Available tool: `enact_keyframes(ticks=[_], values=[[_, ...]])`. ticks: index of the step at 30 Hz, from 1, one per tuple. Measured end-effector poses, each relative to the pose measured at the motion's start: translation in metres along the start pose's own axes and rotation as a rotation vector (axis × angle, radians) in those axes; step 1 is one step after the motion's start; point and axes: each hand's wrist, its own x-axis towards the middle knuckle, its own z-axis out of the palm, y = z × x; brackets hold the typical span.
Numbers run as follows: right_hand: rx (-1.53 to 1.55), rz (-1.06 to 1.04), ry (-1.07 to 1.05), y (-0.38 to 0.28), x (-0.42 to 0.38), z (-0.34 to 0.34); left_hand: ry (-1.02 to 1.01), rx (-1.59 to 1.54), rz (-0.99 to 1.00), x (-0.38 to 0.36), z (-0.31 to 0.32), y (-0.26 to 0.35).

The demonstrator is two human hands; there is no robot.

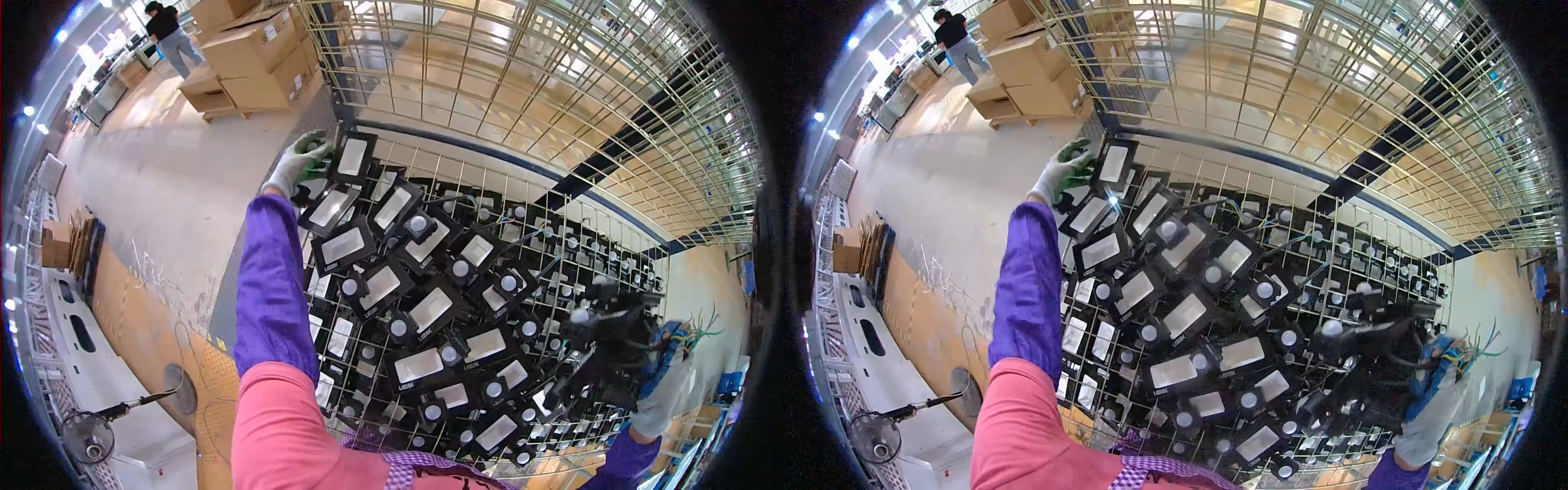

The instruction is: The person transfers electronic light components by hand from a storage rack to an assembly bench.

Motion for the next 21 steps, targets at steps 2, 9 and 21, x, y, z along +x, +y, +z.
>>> enact_keyframes(ticks=[2,9,21], values=[[-0.024,-0.057,0.018,0.013,0.003,-0.013,-0.044,-0.042,0.049,-0.011,-0.006,0.007],[0.180,0.056,0.135,0.015,-0.018,0.009,-0.146,-0.090,0.072,-0.057,0.001,0.015],[0.183,0.153,-0.196,0.025,-0.021,-0.012,-0.251,-0.536,0.077,-0.034,0.002,-0.030]])
